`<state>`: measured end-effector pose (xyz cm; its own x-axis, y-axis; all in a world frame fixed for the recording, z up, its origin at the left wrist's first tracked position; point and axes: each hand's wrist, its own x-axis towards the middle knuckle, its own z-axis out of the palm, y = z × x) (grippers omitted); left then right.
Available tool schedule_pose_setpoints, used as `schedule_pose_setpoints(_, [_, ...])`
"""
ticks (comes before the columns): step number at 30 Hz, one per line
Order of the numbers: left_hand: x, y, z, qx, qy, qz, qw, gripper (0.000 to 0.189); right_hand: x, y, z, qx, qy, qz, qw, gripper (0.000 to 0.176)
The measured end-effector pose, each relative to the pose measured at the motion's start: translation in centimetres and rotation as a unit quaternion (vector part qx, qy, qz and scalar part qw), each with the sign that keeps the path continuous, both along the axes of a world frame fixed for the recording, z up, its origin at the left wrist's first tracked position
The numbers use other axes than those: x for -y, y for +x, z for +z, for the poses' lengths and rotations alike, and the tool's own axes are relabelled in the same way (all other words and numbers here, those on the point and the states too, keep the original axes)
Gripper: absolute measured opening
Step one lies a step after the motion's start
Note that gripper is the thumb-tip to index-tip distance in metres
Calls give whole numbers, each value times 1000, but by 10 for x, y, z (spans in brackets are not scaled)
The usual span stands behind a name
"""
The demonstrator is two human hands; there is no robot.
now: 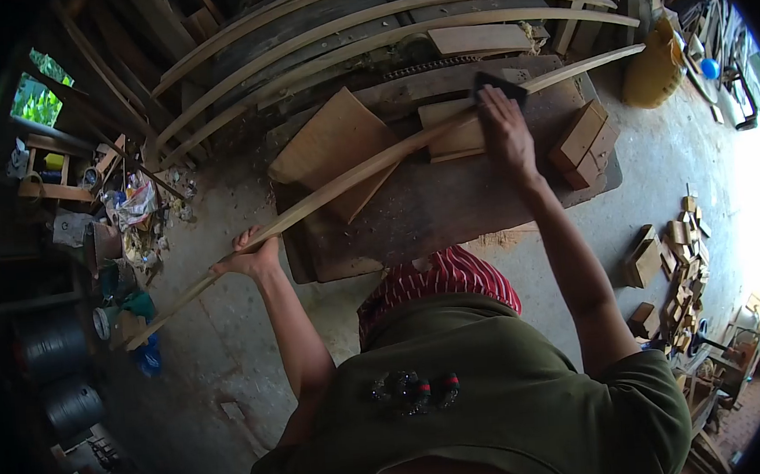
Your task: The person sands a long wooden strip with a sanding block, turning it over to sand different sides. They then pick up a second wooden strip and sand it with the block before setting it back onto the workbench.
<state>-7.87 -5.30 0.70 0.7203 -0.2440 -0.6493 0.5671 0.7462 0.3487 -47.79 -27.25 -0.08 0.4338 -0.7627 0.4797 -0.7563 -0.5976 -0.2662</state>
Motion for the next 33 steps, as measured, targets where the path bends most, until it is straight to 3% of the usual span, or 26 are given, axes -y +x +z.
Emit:
schedule_pose_setpoints(2, [0, -2, -15, 4, -18, -22, 1000, 81, 8, 0, -6, 6, -20, -64, 998, 48])
schedule_pose_setpoints(3, [2, -5, -14, 2, -22, -24, 999, 81, -2, 10, 7, -12, 23, -51, 998, 51])
schedule_pose_setpoints(4, [4, -10, -9, 6, -9, -21, 1000, 81, -11, 24, -12, 47, -26, 36, 998, 56])
schedule_pose_setpoints(5, [4, -15, -7, 11, 5, -19, 1000, 81, -31, 50, -8, 38, -11, 81, 996, 59])
schedule_pose_setpoints(6, [4, -17, -7, 8, 3, -24, 1000, 81, -54, 76, -2, -55, -26, 107, 992, 53])
schedule_pose_setpoints(8, [4, -15, -8, -8, -19, -23, 1000, 80, -94, 117, 2, -33, 30, 208, 977, 54])
schedule_pose_setpoints(11, [7, -9, -10, -18, -34, -3, 999, 79, -91, 109, 10, -4, 42, 248, 968, 56])
schedule_pose_setpoints(17, [4, 0, -15, 27, -74, -29, 996, 78, 22, -26, 5, -13, 13, -1, 1000, 52])
schedule_pose_setpoints(19, [17, -6, 1, -11, -23, 16, 1000, 68, 37, -42, 2, 8, 18, -57, 998, 50])
schedule_pose_setpoints(23, [45, 3, -10, -61, 99, 15, 993, 55, 29, -27, -7, 36, 6, -102, 994, 47])
schedule_pose_setpoints(25, [52, 4, -21, -100, 141, -86, 981, 46, 22, -26, -11, 24, -11, -100, 995, 48])
schedule_pose_setpoints(27, [52, 14, -32, -96, 114, -75, 986, 44, 19, -28, -12, 37, -9, -94, 995, 59])
schedule_pose_setpoints(29, [55, 12, -29, -90, 87, -68, 990, 42, 5, -5, -1, 59, 8, -127, 990, 57])
schedule_pose_setpoints(33, [56, -4, 3, -125, 173, -17, 977, 40, -58, 69, -2, 77, -1, 131, 988, 58])
